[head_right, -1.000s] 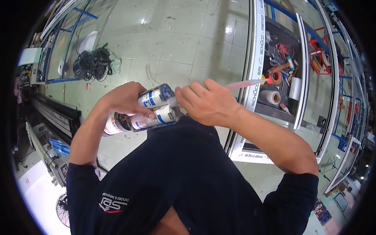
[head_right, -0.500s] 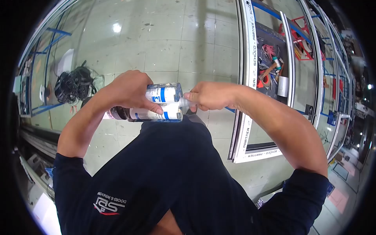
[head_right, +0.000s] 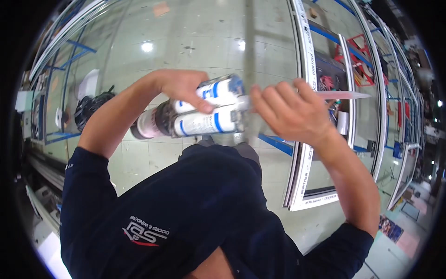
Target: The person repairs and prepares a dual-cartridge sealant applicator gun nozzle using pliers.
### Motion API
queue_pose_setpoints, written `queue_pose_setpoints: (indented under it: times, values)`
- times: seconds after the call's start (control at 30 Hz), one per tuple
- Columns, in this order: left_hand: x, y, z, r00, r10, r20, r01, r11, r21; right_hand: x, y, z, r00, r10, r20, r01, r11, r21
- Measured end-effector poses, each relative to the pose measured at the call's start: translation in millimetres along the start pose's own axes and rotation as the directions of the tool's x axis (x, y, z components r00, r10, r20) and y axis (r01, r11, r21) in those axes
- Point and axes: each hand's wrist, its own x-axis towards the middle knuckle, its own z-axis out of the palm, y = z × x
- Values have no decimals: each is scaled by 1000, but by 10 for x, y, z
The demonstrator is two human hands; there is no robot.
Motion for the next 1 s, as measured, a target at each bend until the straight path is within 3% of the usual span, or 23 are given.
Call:
queue_pose_setpoints:
  times: [0.13,0.33,0.37,0.43,0.6,0.77,1.0]
  values:
    - [78,265,-214,988,86,-131,-90,996,-22,108,469,-196,998,-40,48,43,997,-68]
    - [30,856,-304,931,40,-364,15,989,147,120,1079,-415,987,-115,116,121,992,-43]
    - [43,917,-294,922,7,-387,44,991,123,133,1146,-484,975,-99,198,99,995,11]
    - [28,1042,-268,907,32,-421,22,992,122,129,1268,-533,970,-116,215,107,993,53]
    - [-95,1389,-106,841,15,-540,153,952,265,89,1356,-618,963,-108,247,78,989,127]
    - [-53,1329,-48,810,58,-583,94,969,227,123,1394,-669,960,-109,258,83,991,109]
    - [97,1298,93,757,75,-649,192,924,332,5,1304,-697,891,-41,453,-63,975,212]
